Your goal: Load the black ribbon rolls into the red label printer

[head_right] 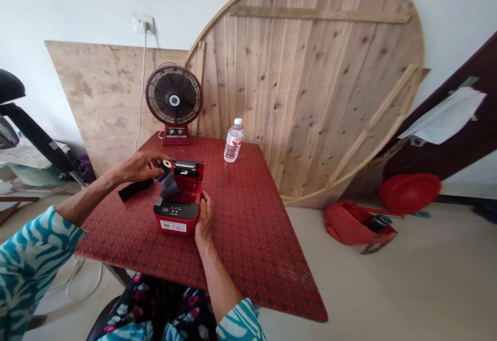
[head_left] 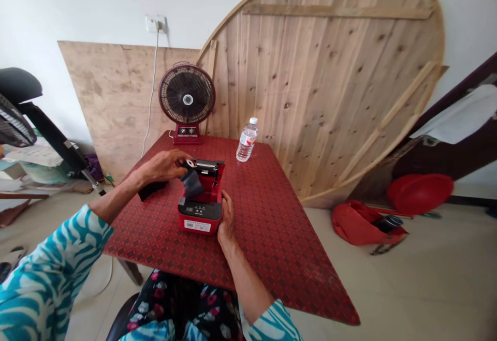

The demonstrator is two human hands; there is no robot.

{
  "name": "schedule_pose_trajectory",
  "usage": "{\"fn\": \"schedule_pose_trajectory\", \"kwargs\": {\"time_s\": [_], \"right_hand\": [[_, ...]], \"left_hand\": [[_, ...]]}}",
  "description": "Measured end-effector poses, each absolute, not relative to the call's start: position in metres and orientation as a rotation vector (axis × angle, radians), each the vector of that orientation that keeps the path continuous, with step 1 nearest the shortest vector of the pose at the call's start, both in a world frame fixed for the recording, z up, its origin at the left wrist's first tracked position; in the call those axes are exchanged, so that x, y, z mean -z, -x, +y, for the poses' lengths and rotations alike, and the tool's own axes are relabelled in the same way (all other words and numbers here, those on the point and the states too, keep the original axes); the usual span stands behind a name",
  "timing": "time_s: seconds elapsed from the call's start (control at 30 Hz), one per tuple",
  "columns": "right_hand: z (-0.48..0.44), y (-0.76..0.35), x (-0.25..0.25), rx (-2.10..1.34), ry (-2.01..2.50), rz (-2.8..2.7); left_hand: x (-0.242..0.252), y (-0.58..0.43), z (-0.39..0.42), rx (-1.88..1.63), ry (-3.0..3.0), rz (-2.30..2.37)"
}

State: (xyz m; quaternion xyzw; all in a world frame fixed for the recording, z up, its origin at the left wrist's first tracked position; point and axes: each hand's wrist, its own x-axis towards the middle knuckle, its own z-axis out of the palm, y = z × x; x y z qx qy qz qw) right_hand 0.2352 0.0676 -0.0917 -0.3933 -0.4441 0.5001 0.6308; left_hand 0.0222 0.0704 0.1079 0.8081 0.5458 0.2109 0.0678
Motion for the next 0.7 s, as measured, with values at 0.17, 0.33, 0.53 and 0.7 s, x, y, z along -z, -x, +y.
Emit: {"fn": "schedule_pose_trajectory", "kwargs": {"time_s": [0.17, 0.33, 0.53, 0.7], "right_hand": [[0.066, -0.237, 0.086, -1.193, 0.948, -0.977], [0.063, -0.237, 0.079, -1.255, 0.981, -0.930], [0.062, -0.238, 0.081, -1.279, 0.969, -0.909], [0.066, -0.239, 0.087, -1.247, 0.986, -0.922]], "left_hand": [[-0.087, 0.020, 0.106, -0.795, -2.092, 1.976], [-0.046, 0.025, 0.146, -0.752, -1.951, 2.089], [-0.008, 0.024, 0.170, -0.612, -1.861, 2.032], [-0.007, 0.037, 0.169, -0.681, -1.791, 1.879]]}}
